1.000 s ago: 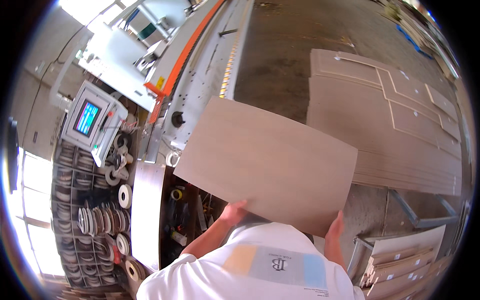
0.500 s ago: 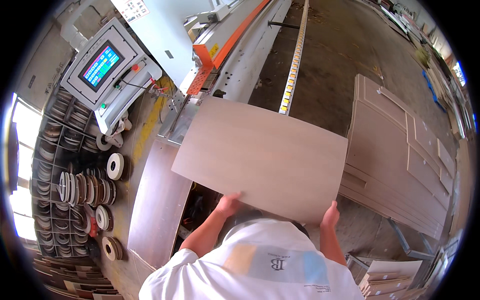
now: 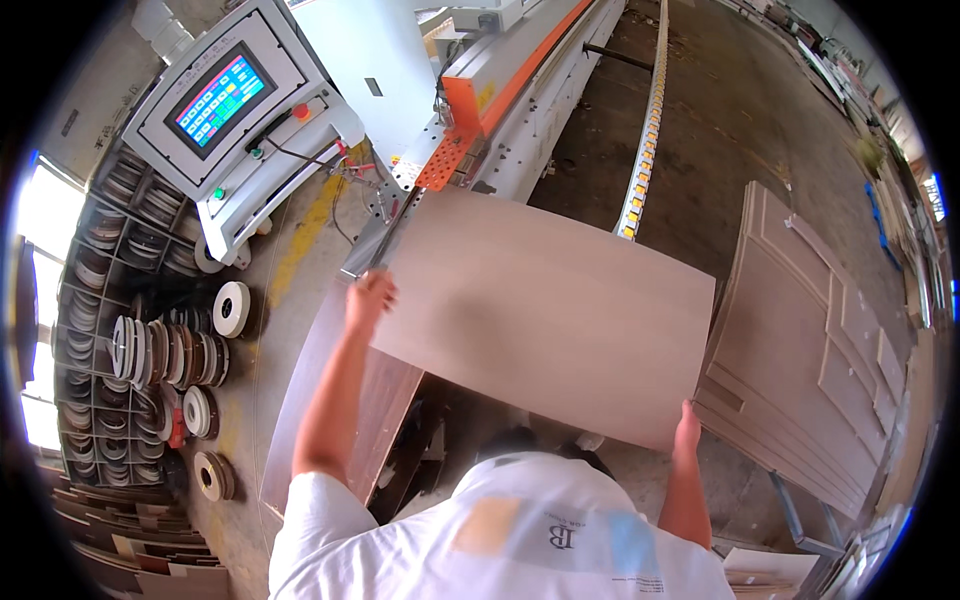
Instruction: The person repeatedly picks up flat wooden panels from a stack, places them on a conveyor, and applies edge banding using a handheld tool. After processing, the person removes the panel and returns it to the stack, repeating the cycle.
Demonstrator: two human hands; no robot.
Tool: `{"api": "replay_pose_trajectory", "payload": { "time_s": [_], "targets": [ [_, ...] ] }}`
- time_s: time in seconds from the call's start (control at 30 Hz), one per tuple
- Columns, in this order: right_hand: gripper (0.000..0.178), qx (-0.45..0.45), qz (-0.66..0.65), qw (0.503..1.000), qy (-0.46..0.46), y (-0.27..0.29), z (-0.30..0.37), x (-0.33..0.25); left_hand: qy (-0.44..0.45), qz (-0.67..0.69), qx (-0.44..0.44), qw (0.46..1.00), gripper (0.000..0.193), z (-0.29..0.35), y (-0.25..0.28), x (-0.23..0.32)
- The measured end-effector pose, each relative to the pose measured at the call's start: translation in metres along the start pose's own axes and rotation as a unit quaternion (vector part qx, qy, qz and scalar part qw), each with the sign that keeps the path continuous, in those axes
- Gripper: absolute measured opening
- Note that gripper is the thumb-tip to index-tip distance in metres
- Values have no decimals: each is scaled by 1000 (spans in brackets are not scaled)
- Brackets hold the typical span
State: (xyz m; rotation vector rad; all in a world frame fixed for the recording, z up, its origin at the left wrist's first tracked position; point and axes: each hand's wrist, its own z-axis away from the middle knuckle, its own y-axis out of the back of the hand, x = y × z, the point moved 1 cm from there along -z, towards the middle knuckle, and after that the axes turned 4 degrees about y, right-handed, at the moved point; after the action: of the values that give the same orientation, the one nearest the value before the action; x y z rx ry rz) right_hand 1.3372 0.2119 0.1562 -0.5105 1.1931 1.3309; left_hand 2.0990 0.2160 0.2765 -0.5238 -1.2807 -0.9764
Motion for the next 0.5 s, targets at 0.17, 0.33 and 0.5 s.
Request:
{"api": "replay_pose_trajectory", "payload": {
  "time_s": [0.17,0.33,0.5],
  "targets": [
    [60,-9,184,983,-16,18,23,-10,-128,-247,263,924,34,-166,53,32],
    [56,-16,214,969,-119,12,56,-44,-92,-291,307,902,47,-271,70,32],
    [56,-20,211,966,-146,38,74,-27,-55,-317,258,911,36,-264,45,54]
  ]
}}
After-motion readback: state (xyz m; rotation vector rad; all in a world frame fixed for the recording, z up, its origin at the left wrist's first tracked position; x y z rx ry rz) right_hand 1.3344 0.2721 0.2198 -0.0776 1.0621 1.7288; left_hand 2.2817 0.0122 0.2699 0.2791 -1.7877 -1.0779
